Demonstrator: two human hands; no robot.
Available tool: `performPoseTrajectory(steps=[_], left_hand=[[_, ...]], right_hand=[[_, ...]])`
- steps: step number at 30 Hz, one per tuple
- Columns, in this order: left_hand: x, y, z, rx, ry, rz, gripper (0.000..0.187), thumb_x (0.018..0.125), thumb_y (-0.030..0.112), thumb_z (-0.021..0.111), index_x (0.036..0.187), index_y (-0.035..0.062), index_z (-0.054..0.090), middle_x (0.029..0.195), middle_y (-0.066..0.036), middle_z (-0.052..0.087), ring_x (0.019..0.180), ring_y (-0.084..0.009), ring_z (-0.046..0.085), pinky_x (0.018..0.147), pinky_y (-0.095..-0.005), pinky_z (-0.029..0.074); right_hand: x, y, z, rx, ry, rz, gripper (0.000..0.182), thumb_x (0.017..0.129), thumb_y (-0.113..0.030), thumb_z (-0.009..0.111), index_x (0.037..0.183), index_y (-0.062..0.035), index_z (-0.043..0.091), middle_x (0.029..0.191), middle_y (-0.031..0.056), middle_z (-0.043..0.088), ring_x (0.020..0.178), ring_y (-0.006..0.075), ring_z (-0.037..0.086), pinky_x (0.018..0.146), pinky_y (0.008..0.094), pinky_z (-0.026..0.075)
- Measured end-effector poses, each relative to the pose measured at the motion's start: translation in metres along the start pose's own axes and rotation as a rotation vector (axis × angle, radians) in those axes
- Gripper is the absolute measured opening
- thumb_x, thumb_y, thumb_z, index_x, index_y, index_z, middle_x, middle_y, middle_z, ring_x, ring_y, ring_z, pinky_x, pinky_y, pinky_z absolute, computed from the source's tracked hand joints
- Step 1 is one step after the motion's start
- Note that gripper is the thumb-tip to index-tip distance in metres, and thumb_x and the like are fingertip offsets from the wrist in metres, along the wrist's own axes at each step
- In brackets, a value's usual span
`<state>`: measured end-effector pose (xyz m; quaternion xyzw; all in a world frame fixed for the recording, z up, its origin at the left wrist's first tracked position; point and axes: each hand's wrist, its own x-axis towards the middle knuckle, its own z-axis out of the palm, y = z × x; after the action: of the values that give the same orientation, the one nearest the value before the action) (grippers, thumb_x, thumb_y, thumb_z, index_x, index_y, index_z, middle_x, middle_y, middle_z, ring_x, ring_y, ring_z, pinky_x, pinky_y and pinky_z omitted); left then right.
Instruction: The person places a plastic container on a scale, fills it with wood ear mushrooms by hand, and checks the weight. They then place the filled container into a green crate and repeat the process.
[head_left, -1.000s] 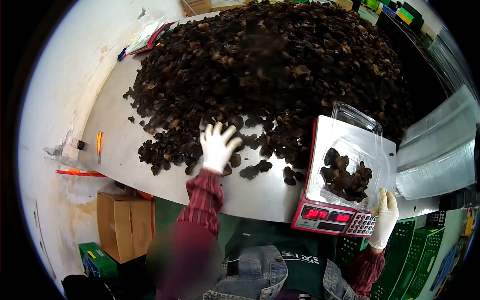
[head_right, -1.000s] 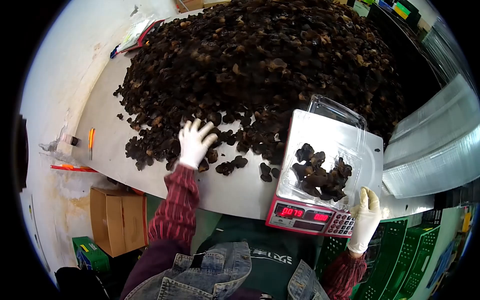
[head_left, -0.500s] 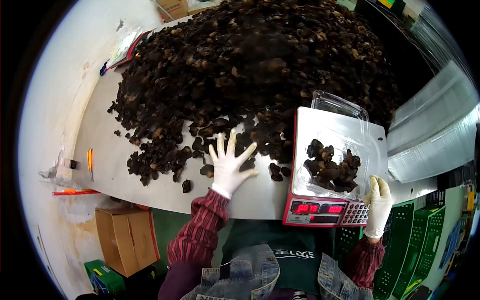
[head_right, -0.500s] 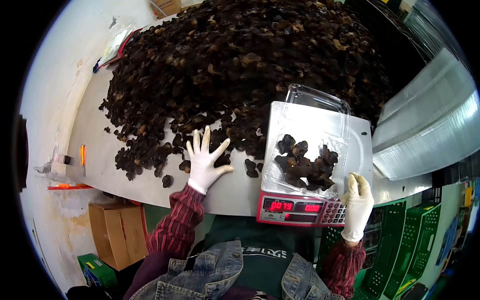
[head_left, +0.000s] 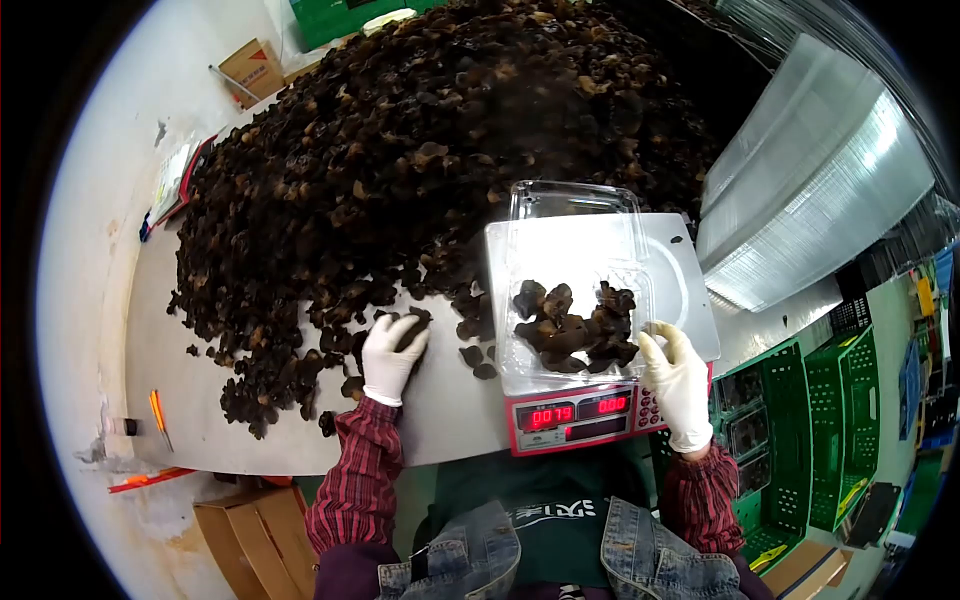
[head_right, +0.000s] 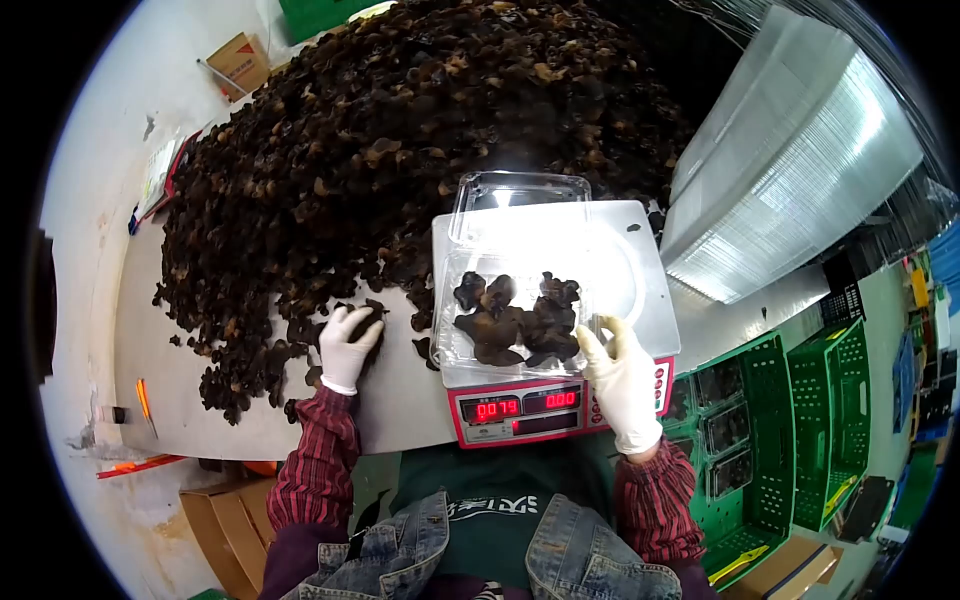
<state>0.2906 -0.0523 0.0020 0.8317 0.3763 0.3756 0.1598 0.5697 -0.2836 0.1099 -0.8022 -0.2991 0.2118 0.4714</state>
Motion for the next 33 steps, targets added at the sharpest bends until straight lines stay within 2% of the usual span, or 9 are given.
performPoseTrajectory(steps=[3,7,11,18,21,25,27,28,33], left_hand=[[0.04,0.044,-0.019,-0.227,0.016,-0.058,0.026,0.072,0.004,0.077,0.097,0.0023,0.068,0.087,-0.01,0.06,0.078,-0.0235,0.062,0.067,-0.0311,0.049],[0.09,0.147,-0.036,-0.234,-0.186,0.431,0.032,0.068,0.009,0.08,0.099,0.0068,0.07,0.098,-0.01,0.064,0.086,-0.0242,0.063,0.073,-0.0318,0.052],[0.094,0.18,0.019,-0.163,-0.616,0.687,0.043,0.071,0.037,0.076,0.109,0.0173,0.068,0.12,-0.007,0.059,0.11,-0.0279,0.054,0.092,-0.04,0.043],[0.092,0.191,0.008,-0.226,-0.522,0.664,0.058,0.068,0.05,0.074,0.118,0.0229,0.065,0.143,-0.011,0.043,0.128,-0.0408,0.039,0.107,-0.0528,0.028],[0.08,0.186,0.02,-0.172,-0.513,0.742,0.054,0.072,0.052,0.07,0.117,0.0215,0.065,0.139,-0.011,0.047,0.129,-0.0355,0.041,0.106,-0.0524,0.027],[0.088,0.18,-0.006,-0.431,-0.375,0.641,0.057,0.074,0.05,0.069,0.119,0.0157,0.065,0.13,-0.017,0.053,0.121,-0.0358,0.049,0.103,-0.0475,0.035],[0.083,0.152,-0.018,-0.326,-0.2,0.522,0.043,0.078,0.024,0.072,0.117,0.0065,0.065,0.125,-0.019,0.056,0.11,-0.0336,0.057,0.091,-0.04,0.047],[0.076,0.134,-0.024,-0.43,-0.247,0.261,0.036,0.081,0.009,0.067,0.116,0.006,0.065,0.124,-0.02,0.057,0.108,-0.0317,0.059,0.09,-0.0392,0.048],[-0.001,0.007,-0.054,0.497,-0.254,-0.098,0.03,0.078,0.004,0.064,0.107,0.0124,0.069,0.114,-0.014,0.062,0.103,-0.0325,0.058,0.087,-0.0395,0.05]], right_hand=[[0.003,-0.005,0.005,0.046,-0.029,0.067,0.035,0.094,-0.019,0.062,0.119,0.0039,0.059,0.059,0.0018,0.055,0.052,0.0061,0.051,0.049,0.0238,0.041],[0.007,-0.002,0.008,0.154,-0.057,0.077,0.027,0.095,-0.013,0.058,0.119,0.0013,0.059,0.066,-0.003,0.053,0.05,0.0025,0.039,0.045,0.0194,0.031],[0.008,-0.004,0.005,0.089,-0.035,0.015,0.029,0.094,-0.014,0.06,0.118,0.0025,0.06,0.065,0.0018,0.056,0.052,0.0054,0.046,0.048,0.0226,0.037],[0.009,-0.012,0.006,0.171,-0.059,0.084,0.028,0.094,-0.012,0.059,0.117,0.0031,0.061,0.07,0.0005,0.06,0.057,0.0047,0.05,0.051,0.021,0.04],[0.01,-0.02,0.005,0.141,-0.086,0.102,0.027,0.094,-0.012,0.059,0.116,0.0024,0.062,0.075,-0.001,0.059,0.057,0.003,0.046,0.049,0.0194,0.037],[0.01,-0.017,0.006,0.235,-0.063,0.095,0.028,0.094,-0.015,0.061,0.115,0.0026,0.062,0.073,-0.0017,0.057,0.056,0.0027,0.045,0.049,0.019,0.035],[0.01,-0.013,-0.002,0.233,-0.016,0.08,0.028,0.094,-0.017,0.062,0.115,0.003,0.062,0.073,-0.0018,0.057,0.055,0.0028,0.044,0.048,0.019,0.035],[0.01,-0.011,-0.008,0.232,0.023,0.087,0.029,0.094,-0.018,0.062,0.113,0.0035,0.062,0.074,-0.0011,0.057,0.055,0.0032,0.045,0.048,0.0191,0.035],[0.003,-0.002,-0.031,0.235,0.183,0.108,0.031,0.094,-0.022,0.062,0.111,0.0051,0.062,0.071,0.0011,0.058,0.055,0.0047,0.047,0.051,0.0204,0.036]])
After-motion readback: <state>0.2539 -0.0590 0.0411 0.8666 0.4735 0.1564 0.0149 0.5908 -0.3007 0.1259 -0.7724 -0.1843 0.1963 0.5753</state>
